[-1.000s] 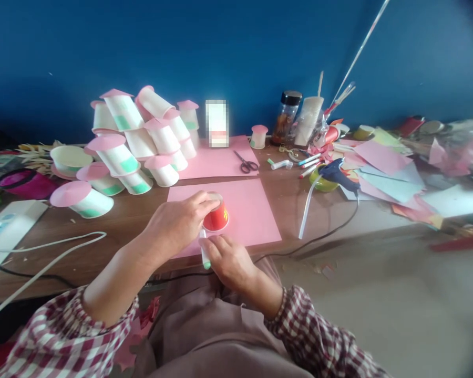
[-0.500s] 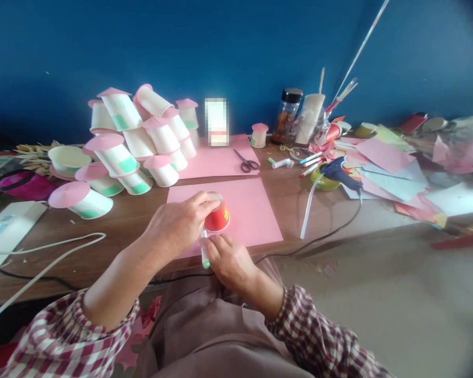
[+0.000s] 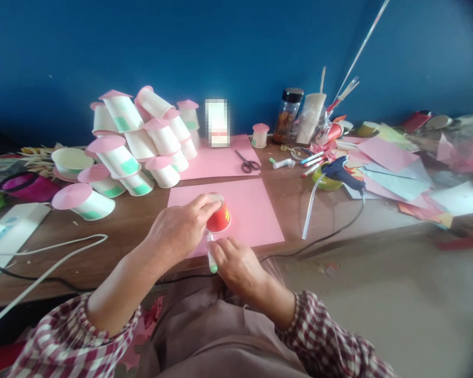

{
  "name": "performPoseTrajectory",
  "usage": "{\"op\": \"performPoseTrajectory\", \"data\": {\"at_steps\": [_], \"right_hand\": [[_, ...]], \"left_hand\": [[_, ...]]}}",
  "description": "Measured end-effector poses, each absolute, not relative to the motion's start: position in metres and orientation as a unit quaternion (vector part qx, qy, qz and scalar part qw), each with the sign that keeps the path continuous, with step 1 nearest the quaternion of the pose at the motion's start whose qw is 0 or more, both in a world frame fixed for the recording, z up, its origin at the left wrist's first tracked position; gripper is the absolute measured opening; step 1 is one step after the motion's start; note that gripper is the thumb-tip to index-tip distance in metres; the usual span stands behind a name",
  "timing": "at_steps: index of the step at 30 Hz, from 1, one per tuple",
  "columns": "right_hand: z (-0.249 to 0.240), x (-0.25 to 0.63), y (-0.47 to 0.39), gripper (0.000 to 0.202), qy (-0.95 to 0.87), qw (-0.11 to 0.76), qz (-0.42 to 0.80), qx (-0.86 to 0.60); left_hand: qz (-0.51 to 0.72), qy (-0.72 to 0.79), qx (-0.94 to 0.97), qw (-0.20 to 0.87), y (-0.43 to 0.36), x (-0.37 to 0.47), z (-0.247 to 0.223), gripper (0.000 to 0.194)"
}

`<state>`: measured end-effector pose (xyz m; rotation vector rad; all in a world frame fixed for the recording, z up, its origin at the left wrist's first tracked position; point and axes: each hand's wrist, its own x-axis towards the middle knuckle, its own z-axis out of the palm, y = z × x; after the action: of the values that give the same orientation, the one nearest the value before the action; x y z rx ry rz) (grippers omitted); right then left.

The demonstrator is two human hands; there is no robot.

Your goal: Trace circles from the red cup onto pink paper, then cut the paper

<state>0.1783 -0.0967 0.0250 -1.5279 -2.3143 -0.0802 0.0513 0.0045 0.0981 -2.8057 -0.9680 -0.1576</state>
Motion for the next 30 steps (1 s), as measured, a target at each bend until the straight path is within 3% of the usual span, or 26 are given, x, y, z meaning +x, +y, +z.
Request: {"op": "performPoseTrajectory", "data": {"at_steps": [10, 17, 30], "right_hand": [[0.019, 0.205, -0.11, 0.018, -0.798, 0.229, -0.03, -0.557], [0.024, 0.202, -0.113, 0.016, -0.76, 0.365, -0.017, -0.538], [0.013, 0.172, -0.09, 0.027, -0.806, 0.269, -0.089, -0.52]], "left_hand": [[-0.066, -0.327, -0.94, 0.068, 0.005, 0.051, 0.096, 0.045], [-0.066, -0.326, -0.941, 0.059, 0.005, 0.049, 0.097, 0.046], [-0.041, -0.318, -0.945, 0.06, 0.008, 0.05, 0.101, 0.05]]}}
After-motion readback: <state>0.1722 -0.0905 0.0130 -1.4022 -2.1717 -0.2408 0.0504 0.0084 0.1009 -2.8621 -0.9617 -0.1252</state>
